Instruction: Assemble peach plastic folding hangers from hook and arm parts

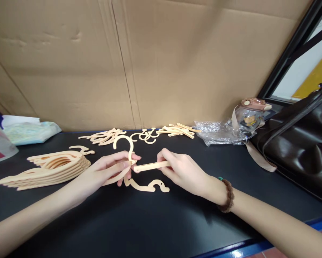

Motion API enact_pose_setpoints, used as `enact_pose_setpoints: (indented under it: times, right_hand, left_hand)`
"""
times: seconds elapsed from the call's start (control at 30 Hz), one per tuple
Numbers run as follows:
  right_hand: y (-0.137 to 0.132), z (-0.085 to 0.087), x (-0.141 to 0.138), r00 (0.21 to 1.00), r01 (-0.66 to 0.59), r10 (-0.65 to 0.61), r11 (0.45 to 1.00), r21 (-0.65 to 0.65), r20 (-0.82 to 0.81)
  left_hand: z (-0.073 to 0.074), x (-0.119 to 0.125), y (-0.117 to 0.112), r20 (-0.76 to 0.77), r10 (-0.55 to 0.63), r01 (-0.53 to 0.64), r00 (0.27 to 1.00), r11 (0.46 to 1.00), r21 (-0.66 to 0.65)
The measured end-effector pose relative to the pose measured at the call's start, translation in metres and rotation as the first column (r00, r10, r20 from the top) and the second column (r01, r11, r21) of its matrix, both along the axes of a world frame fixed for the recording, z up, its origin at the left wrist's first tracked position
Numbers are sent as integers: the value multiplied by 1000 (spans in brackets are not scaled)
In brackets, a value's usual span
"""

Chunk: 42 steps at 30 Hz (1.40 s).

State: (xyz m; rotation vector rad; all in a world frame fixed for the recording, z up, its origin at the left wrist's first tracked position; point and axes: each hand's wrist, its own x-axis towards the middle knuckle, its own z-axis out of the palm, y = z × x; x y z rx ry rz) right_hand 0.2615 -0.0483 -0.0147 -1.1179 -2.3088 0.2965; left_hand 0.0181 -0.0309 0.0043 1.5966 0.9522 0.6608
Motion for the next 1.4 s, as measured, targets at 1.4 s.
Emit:
enact_pose_setpoints:
  times: [1.4]
  right_hand:
    - [-17,11,-9,977,-94,36,958,269,211]
  left_hand:
    - [4,5,-22,-49,-155,160,987,980,121]
